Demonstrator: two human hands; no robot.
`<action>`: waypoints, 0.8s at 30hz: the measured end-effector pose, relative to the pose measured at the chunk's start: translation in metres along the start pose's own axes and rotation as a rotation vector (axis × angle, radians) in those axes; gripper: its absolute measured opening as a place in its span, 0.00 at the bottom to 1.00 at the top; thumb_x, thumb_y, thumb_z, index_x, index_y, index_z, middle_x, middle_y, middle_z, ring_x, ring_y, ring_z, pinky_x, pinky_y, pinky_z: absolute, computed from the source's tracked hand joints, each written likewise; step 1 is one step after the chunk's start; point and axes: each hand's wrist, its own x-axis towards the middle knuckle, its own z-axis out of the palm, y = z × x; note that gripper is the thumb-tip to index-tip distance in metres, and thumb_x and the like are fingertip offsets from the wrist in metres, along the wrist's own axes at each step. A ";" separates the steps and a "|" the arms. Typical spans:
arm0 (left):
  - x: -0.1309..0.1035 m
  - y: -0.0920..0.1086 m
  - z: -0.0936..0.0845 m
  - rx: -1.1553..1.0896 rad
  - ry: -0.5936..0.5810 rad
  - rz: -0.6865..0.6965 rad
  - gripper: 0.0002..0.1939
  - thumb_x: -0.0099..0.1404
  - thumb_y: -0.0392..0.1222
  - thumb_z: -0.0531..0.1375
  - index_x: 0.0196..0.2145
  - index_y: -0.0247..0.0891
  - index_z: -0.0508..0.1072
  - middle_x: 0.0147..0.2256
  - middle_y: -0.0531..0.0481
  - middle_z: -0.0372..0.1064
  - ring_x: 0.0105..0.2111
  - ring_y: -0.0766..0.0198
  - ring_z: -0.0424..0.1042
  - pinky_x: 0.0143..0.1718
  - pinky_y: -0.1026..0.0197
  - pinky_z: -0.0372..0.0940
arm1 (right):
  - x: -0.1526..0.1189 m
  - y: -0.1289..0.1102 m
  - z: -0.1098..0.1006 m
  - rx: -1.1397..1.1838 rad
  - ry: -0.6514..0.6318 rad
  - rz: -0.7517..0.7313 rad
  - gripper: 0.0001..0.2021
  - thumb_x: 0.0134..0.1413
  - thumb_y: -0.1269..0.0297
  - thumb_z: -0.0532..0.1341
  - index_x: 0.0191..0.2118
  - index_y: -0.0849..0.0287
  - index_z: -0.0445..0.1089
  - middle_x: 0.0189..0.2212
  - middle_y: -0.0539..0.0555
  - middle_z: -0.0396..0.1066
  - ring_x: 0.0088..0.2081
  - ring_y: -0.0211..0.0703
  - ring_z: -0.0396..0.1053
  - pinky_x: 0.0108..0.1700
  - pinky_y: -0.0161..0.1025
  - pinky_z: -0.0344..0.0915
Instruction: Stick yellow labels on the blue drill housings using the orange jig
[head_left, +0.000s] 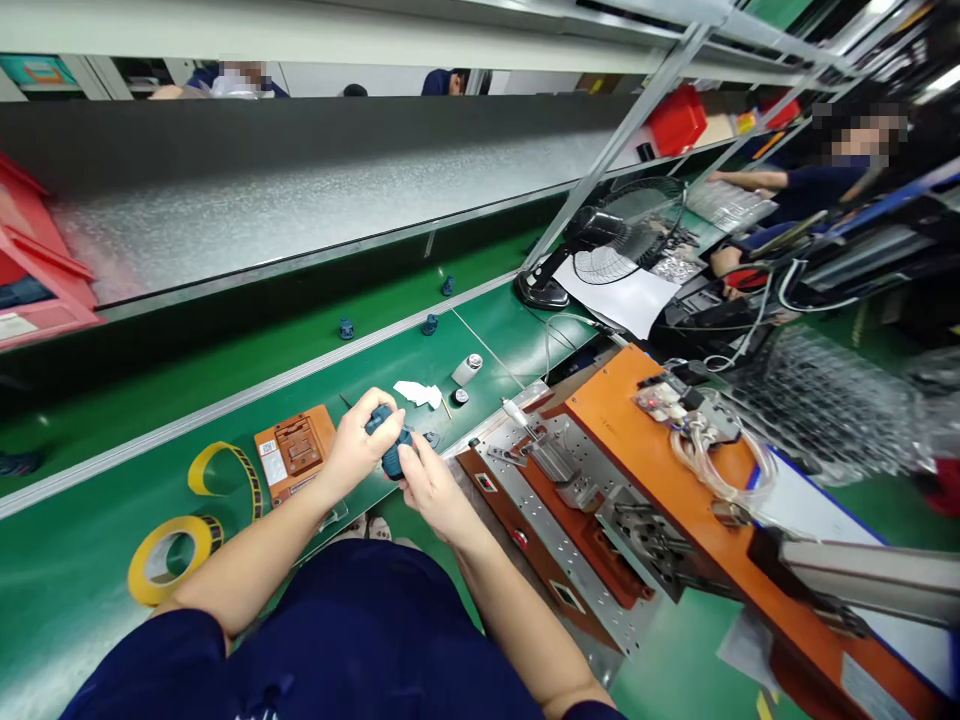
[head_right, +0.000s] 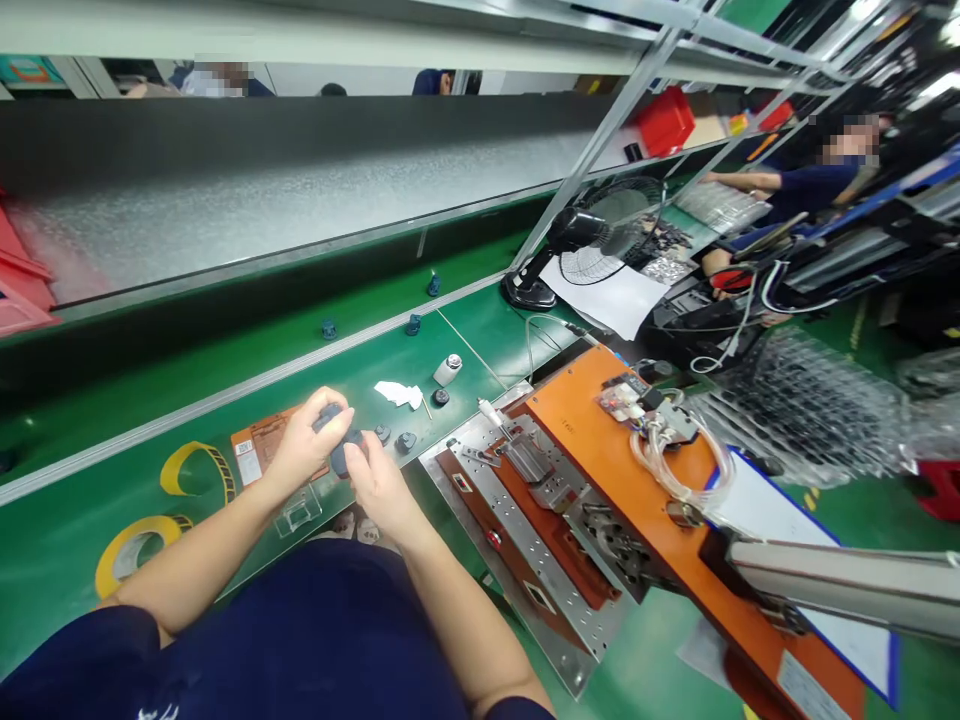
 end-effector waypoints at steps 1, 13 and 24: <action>0.001 -0.004 -0.001 -0.057 -0.020 -0.016 0.09 0.65 0.48 0.61 0.32 0.40 0.71 0.30 0.54 0.66 0.31 0.64 0.65 0.36 0.62 0.61 | -0.002 0.000 0.001 0.001 -0.002 0.000 0.16 0.66 0.50 0.55 0.51 0.53 0.64 0.30 0.49 0.71 0.19 0.34 0.64 0.21 0.34 0.64; -0.013 -0.020 0.004 -0.729 -0.332 -0.299 0.33 0.64 0.54 0.64 0.63 0.47 0.61 0.57 0.42 0.69 0.52 0.53 0.72 0.51 0.54 0.69 | -0.018 0.000 0.006 -0.235 0.436 -0.235 0.28 0.54 0.64 0.67 0.61 0.51 0.64 0.52 0.59 0.67 0.47 0.48 0.72 0.44 0.43 0.79; -0.021 -0.014 0.037 -0.763 -0.374 -0.371 0.33 0.60 0.51 0.68 0.60 0.45 0.63 0.42 0.47 0.76 0.40 0.58 0.77 0.43 0.56 0.73 | -0.046 0.019 0.007 -0.635 0.652 -0.322 0.29 0.59 0.64 0.64 0.65 0.52 0.59 0.51 0.63 0.70 0.50 0.54 0.71 0.47 0.51 0.76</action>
